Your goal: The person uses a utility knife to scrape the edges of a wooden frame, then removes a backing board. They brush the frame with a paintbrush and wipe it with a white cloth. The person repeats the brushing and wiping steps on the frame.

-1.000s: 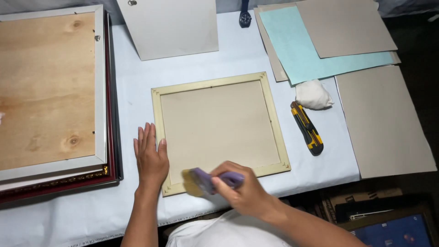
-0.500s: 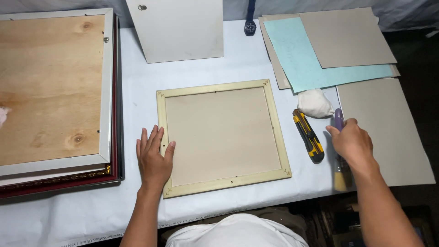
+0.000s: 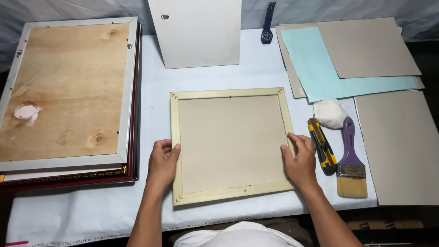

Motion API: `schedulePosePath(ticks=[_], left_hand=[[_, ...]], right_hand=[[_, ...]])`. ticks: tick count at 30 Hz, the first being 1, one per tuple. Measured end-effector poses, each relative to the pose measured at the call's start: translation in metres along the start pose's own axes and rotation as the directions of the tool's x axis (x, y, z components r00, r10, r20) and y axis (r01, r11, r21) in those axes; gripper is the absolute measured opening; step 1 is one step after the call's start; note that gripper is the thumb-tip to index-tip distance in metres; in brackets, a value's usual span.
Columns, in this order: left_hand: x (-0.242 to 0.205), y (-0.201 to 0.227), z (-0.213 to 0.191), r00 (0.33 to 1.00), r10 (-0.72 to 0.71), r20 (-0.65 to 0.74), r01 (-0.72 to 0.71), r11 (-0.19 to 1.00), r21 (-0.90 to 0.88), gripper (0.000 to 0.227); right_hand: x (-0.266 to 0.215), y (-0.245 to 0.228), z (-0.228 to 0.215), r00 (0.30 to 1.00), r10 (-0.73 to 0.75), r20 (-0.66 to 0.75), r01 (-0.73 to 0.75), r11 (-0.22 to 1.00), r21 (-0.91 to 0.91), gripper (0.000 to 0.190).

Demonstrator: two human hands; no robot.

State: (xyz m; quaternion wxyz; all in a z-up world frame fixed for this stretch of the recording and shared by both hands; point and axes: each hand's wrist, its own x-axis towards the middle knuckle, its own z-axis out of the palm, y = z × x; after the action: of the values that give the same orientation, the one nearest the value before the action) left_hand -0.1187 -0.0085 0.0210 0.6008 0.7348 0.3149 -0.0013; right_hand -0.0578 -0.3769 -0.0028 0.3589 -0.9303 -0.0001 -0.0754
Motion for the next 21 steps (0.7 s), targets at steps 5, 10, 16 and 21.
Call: schedulePosePath(ticks=[5,10,16,21], left_hand=[[0.008,-0.021,0.010,0.983,-0.095,0.156,0.150,0.908,-0.392,0.046],[0.015,-0.039,0.011,0.978,-0.096,0.186,0.180,0.839,-0.514,0.043],[-0.008,-0.020,0.019,0.990,0.137,0.017,-0.111,0.864,-0.491,0.072],[-0.023,-0.008,0.027,0.943,0.318,-0.097,-0.302,0.941,0.151,0.037]], right_hand=[[0.002,0.011,0.007,1.000,0.004,0.013,-0.003,0.999,-0.034,0.040],[0.001,0.013,0.009,0.999,-0.007,0.038,0.009,0.998,-0.062,0.039],[0.004,0.007,0.010,1.000,-0.027,0.012,0.028,0.996,-0.085,0.041],[0.005,0.002,0.006,0.990,-0.118,0.077,0.132,0.968,-0.211,0.045]])
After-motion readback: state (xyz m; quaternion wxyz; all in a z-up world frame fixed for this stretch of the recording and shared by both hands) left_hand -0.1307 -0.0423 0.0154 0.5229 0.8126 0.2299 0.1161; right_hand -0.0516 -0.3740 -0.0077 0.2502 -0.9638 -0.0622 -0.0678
